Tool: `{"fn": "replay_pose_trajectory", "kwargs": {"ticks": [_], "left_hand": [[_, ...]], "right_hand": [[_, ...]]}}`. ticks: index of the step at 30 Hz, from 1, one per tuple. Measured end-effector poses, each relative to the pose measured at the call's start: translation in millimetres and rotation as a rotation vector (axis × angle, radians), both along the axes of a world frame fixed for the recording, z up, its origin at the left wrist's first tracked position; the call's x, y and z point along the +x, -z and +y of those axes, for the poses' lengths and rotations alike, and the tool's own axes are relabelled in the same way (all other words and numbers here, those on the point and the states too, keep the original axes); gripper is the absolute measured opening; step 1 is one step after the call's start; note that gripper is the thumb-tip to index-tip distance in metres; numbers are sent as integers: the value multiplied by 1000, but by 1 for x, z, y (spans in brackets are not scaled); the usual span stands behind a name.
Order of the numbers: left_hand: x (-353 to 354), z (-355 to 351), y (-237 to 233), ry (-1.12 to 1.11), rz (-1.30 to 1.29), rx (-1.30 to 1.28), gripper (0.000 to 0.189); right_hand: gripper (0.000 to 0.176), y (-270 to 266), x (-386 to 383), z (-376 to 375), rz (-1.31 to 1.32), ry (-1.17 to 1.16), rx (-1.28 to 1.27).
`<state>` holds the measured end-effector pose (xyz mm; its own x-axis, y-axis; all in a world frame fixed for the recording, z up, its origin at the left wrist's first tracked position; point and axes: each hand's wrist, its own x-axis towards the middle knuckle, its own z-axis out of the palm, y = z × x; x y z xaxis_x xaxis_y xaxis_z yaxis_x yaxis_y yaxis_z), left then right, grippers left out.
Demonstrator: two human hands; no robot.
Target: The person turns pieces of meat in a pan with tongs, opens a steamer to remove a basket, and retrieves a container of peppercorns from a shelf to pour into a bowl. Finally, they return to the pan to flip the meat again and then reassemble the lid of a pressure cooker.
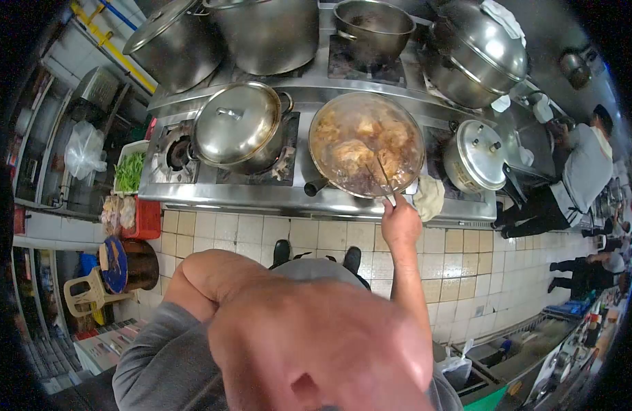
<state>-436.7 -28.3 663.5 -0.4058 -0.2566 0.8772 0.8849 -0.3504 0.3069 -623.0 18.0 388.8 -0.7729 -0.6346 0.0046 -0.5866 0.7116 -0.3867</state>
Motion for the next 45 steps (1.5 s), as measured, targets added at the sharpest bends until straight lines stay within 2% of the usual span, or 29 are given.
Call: {"fn": "replay_pose_trajectory", "kwargs": {"ticks": [4, 5, 6, 7, 8, 9, 10, 11, 12, 13, 16, 17, 21, 26, 28, 32, 34, 35, 37, 39, 41, 43, 44, 45], "left_hand": [[-2, -29, 45, -278, -367, -360, 35], [-1, -39, 68, -344, -530, -429, 32], [10, -49, 86, -169, -935, -477, 31], [13, -55, 125, -436, -978, -631, 32], [19, -67, 171, -668, -1044, -733, 30], [29, -79, 214, -893, -1140, -715, 30], [37, -89, 240, -989, -1374, -569, 34], [46, -103, 264, -1157, -1391, -541, 36], [54, -116, 283, -1269, -1417, -628, 42], [54, -119, 286, -1261, -1416, -626, 42], [51, -129, 302, -1286, -1392, -839, 48], [49, -128, 310, -1288, -1391, -837, 48], [42, -128, 318, -1239, -1447, -775, 49], [50, -119, 323, -1279, -1432, -901, 52], [58, -112, 318, -1216, -1462, -829, 61], [76, -102, 347, -1176, -1481, -865, 72], [86, -96, 358, -1146, -1623, -795, 79], [90, -95, 360, -1132, -1601, -817, 79], [97, -96, 363, -1067, -1614, -843, 83], [105, -96, 370, -1045, -1605, -847, 83], [103, -104, 376, -1037, -1605, -841, 82], [106, -103, 382, -1015, -1691, -852, 83], [107, -102, 383, -1032, -1713, -841, 83], [107, -103, 383, -1039, -1714, -857, 83]], "right_hand": [[33, 2, 7, -6, -31, 45, -33], [33, 3, 7, -6, -83, 35, 9], [32, 4, 5, -5, -40, -50, 0], [32, 5, 4, -2, 1, -130, -10], [32, 5, 5, -1, -3, -106, -8], [31, 5, 8, 1, -34, -116, -3], [31, 5, 9, 3, -65, -129, 5], [31, 6, 12, 5, -68, -113, 15], [32, 8, 13, 4, -69, -113, 23], [32, 10, 13, 2, -69, -117, 29], [35, 15, 14, -14, -94, -116, 141], [35, 15, 14, -21, -119, -108, 214], [37, 33, 13, -38, -118, -136, 210], [35, 30, 15, -21, -141, -134, 88], [33, 16, 13, -8, -143, -105, 38], [29, 18, 7, 5, -133, -67, -94], [30, 18, 3, 9, -100, -92, -145], [30, 20, 1, 13, -94, -65, -152], [31, 30, -8, 16, -70, 25, -394], [32, 40, -30, 28, -45, 133, -466], [33, 55, -71, 45, -104, 330, -548], [31, 63, -105, 57, -32, 427, -450], [31, 76, -124, 59, -48, 405, -450], [30, 95, -143, 58, 68, 377, -393]]}}
